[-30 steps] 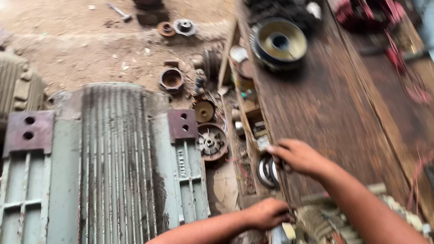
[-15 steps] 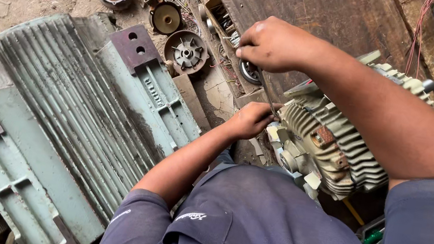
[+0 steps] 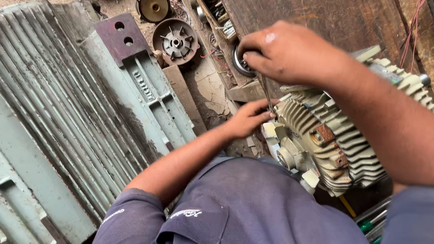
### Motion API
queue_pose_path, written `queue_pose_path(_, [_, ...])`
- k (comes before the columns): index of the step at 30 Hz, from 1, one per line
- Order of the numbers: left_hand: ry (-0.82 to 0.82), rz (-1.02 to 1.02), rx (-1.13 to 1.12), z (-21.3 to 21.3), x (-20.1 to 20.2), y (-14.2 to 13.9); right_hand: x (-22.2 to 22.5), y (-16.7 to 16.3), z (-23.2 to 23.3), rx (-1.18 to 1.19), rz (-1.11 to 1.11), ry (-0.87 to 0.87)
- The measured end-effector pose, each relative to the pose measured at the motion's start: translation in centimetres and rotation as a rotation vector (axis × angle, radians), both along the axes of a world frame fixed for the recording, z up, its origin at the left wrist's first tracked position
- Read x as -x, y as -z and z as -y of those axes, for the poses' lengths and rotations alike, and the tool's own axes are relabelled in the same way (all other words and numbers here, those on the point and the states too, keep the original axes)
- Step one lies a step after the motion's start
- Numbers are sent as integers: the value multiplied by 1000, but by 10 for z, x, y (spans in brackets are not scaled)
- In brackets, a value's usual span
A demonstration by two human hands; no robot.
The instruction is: The person uses a spanner to loosen and remove bolts from an electric motor, then removes the fan cover and pulls the rear end shield off the motor housing. They reposition the motor and tap the housing with a hammer to separate the end shield from the stator.
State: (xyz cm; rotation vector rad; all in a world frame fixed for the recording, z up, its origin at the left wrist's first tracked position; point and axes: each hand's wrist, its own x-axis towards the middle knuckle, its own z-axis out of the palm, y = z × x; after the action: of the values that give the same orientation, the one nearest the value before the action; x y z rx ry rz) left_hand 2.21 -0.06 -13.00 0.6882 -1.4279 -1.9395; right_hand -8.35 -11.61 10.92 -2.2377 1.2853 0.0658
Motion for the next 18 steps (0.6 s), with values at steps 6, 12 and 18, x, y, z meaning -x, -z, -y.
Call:
queue_pose_path(6, [-69,-200,-309,-27,16,7,4,17,-35,-18,321,155])
queue_pose_path(12, [-10,-220,-307,-15,14,13,12,25,-26,-112,305,134])
queue_pose_path(18, [-15,-230,-293,-18,19,22,15,15,-26,-94,263,126])
